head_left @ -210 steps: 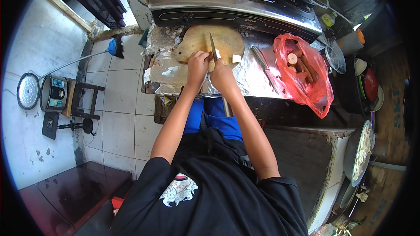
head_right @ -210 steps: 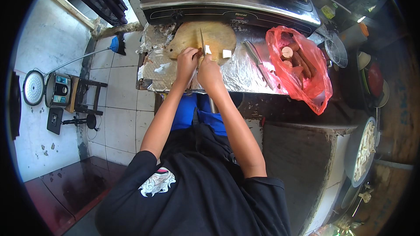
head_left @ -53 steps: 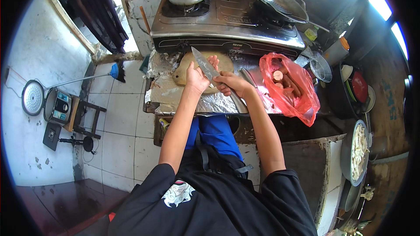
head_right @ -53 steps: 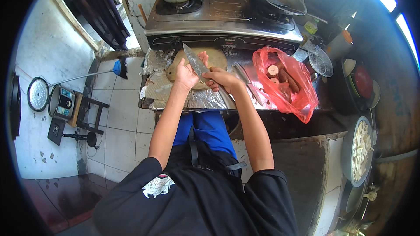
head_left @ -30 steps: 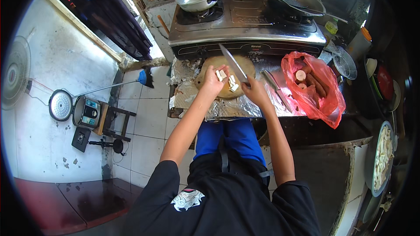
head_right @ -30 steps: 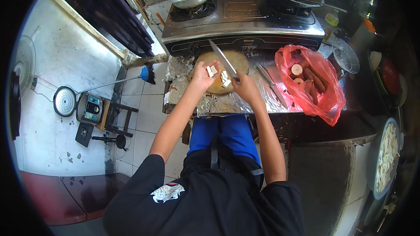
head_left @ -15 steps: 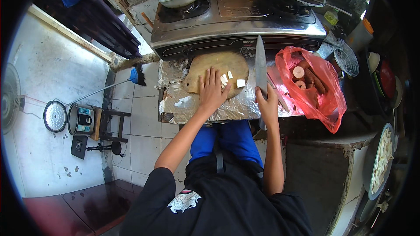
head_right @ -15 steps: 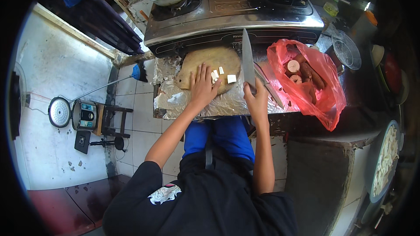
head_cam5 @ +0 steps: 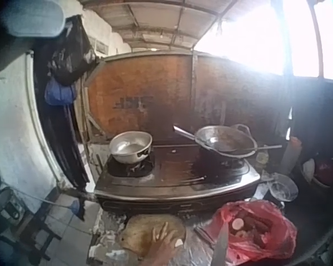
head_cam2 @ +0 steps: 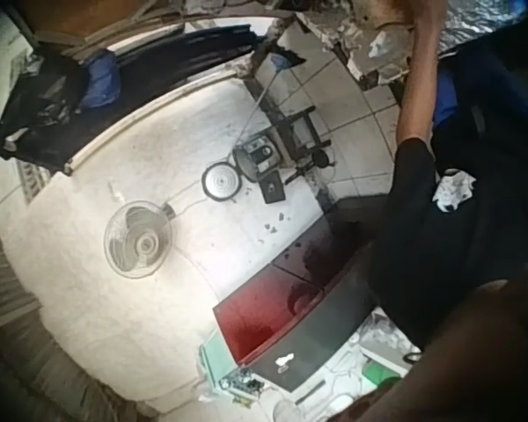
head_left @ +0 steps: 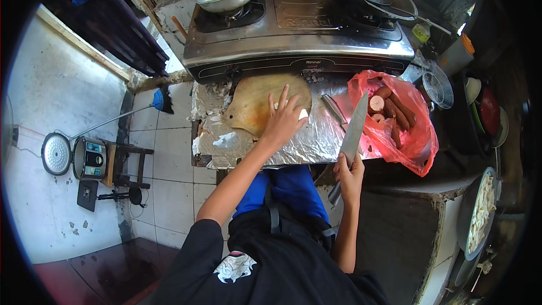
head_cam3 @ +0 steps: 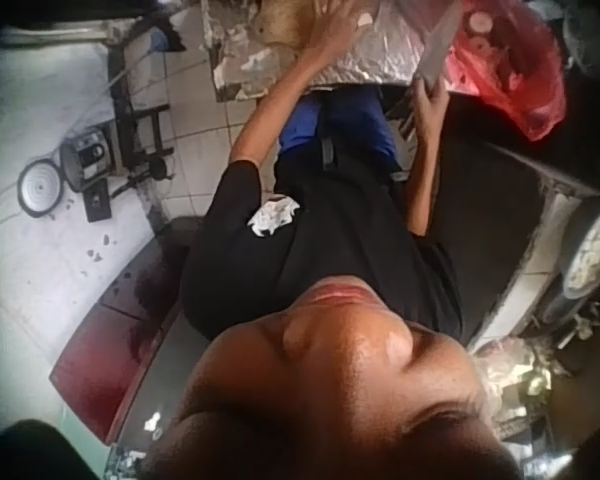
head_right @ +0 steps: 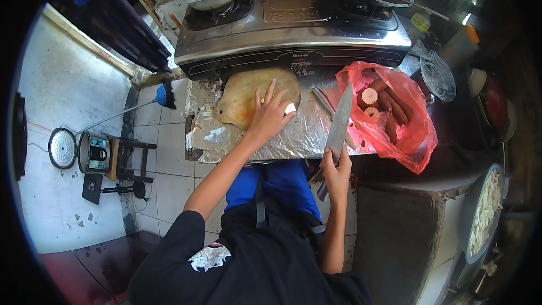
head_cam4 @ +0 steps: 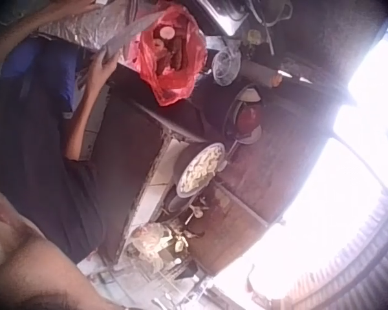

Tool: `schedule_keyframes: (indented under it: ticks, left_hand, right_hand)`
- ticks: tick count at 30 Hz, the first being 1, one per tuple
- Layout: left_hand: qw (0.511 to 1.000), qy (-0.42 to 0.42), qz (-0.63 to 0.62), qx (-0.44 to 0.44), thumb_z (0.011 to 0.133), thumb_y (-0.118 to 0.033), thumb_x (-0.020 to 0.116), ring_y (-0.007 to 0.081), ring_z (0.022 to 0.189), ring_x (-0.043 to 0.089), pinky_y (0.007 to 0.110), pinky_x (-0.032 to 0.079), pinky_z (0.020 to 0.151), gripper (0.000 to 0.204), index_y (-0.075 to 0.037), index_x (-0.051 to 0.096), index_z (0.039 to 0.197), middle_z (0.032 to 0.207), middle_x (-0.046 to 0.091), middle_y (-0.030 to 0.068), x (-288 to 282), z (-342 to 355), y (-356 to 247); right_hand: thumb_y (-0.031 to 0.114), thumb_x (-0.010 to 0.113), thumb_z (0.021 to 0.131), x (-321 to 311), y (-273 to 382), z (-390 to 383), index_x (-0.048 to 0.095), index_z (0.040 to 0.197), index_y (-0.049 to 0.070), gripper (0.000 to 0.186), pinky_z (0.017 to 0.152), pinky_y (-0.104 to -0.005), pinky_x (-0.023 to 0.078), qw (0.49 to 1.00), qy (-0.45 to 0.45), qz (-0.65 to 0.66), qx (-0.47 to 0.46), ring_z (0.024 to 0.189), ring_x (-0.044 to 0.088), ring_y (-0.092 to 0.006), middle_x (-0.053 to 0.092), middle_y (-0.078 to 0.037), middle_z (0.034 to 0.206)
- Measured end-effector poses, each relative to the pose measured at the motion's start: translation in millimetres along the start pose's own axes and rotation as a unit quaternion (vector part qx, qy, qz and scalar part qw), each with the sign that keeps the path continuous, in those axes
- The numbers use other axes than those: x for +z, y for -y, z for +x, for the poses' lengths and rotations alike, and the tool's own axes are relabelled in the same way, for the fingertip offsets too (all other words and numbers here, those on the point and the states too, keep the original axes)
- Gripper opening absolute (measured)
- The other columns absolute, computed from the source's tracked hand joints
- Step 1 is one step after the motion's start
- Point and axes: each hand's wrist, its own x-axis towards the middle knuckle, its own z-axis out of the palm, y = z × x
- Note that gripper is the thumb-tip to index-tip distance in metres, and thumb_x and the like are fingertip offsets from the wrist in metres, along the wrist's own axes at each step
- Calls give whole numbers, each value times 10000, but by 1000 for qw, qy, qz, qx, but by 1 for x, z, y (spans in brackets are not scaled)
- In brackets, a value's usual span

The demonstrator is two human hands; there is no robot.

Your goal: The recorder is peeling and cutting a cassava root on a wooden cutting board.

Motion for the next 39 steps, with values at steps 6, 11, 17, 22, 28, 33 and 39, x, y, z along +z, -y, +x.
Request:
schedule_keyframes:
  ticks: [6, 11, 17, 22, 28, 33, 39]
  left_hand:
    - [988, -104, -106, -47, 849, -266, 673, 275, 1059, 520, 461, 373, 913, 251, -79, 691, 1014, 978, 588, 63, -15, 0, -6]
    - [954, -171, -175, -175, 847, -215, 675, 309, 776, 580, 392, 461, 755, 212, -37, 685, 961, 804, 609, 99, -21, -24, 28]
    - [977, -96, -92, -166, 886, -193, 618, 290, 1074, 498, 405, 422, 914, 370, -120, 618, 1249, 1178, 562, 109, -26, -52, 67]
    - [981, 3, -184, -63, 883, -189, 618, 291, 1049, 499, 393, 404, 941, 345, -85, 625, 1212, 1107, 569, 86, -38, -60, 74]
    - [983, -17, -124, -132, 835, -224, 667, 270, 1051, 508, 391, 395, 922, 350, -82, 645, 1154, 1076, 584, 60, -36, -64, 59]
    - [990, -20, -93, -106, 832, -248, 672, 247, 1082, 511, 387, 385, 920, 358, -97, 651, 1156, 1096, 592, 30, -36, -65, 62]
    - [984, -29, -126, -119, 820, -213, 681, 249, 1052, 529, 393, 401, 906, 309, -83, 684, 1100, 1035, 616, 37, -34, -67, 59]
  right_hand:
    - [161, 544, 968, 7, 12, 9, 537, 940, 50, 115, 407, -198, 307, 1000, 9, -6, -12, 452, 418, -28, 507, 7, 600]
    - [150, 506, 982, 42, 27, 11, 489, 1008, 55, 101, 404, -207, 322, 995, 93, -25, -3, 458, 406, -34, 486, 8, 625]
    - [90, 494, 957, 90, 43, -7, 344, 975, 9, 172, 405, -359, 396, 964, 218, -141, -55, 435, 535, -204, 527, -134, 568]
    - [53, 483, 901, 115, 4, 5, 346, 947, -39, 171, 450, -488, 445, 929, 215, -274, -126, 490, 605, -390, 576, -279, 610]
    - [42, 498, 867, 123, 18, 9, 370, 919, -62, 173, 565, -557, 469, 924, 253, -284, -43, 603, 585, -504, 569, -340, 643]
    - [25, 512, 827, 121, -8, 26, 393, 928, -75, 185, 629, -579, 462, 905, 225, -337, -129, 661, 581, -521, 569, -351, 663]
    - [20, 521, 811, 129, -11, 28, 402, 925, -89, 197, 642, -578, 464, 899, 235, -347, -125, 677, 582, -525, 568, -354, 668]
